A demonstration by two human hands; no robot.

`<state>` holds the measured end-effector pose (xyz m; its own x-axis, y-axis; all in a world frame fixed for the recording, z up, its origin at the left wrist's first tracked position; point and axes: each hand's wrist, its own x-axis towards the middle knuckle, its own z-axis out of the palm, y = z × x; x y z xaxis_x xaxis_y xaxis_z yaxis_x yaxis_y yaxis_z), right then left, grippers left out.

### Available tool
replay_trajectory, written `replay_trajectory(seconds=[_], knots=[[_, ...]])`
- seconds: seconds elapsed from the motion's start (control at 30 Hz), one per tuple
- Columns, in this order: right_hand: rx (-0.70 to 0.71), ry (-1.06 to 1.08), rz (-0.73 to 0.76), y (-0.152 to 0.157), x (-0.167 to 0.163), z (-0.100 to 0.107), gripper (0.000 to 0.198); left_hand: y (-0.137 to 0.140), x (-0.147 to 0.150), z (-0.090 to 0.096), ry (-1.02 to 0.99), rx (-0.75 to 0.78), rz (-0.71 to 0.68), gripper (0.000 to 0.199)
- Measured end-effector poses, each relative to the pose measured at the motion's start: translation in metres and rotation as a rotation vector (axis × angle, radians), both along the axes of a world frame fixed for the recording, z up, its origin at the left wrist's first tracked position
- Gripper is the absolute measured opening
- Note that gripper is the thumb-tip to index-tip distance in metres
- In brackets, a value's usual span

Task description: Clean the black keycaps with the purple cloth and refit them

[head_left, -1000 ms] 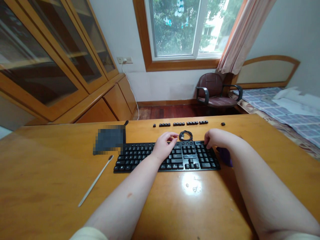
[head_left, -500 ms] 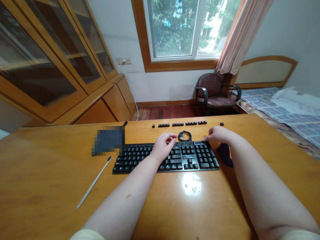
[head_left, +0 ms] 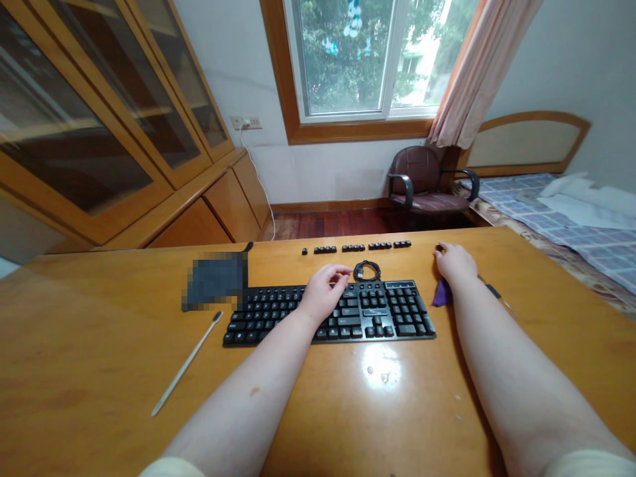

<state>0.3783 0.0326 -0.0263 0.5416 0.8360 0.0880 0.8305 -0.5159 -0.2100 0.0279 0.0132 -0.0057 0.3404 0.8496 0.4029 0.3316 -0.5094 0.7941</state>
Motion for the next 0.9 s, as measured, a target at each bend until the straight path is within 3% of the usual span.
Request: replay_trajectory(seconds=[0.13,0.23,0.33,0.43,0.57,0.7,0.9], knots=[[-0.005,0.071,-0.004,0.0,-0.008,0.014,0.034,0.0,0.0,0.0,-0.008,0.004,0.003,0.017],[0.219,0.082,0.071,-0.006,-0.038,0.034,0.036,0.0,0.001,0.0,-0.018,-0.005,0.001,0.017],[0.538,0.265,0.39,-0.02,-0.094,0.053,0.039,0.0,0.001,0.0,-0.065,-0.043,-0.015,0.02],[0.662,0.55,0.629,-0.038,-0.154,0.056,0.042,0.0,0.001,-0.001,-0.153,-0.124,-0.078,0.03],[0.652,0.693,0.706,-0.052,-0.195,0.037,0.036,-0.001,0.003,-0.003,-0.27,-0.181,-0.151,0.039],[0.613,0.67,0.729,-0.05,-0.194,0.023,0.032,-0.001,0.005,-0.005,-0.261,-0.145,-0.101,0.033],[0.584,0.637,0.82,-0.049,-0.191,0.025,0.03,0.0,0.005,-0.004,-0.286,-0.164,-0.051,0.021]])
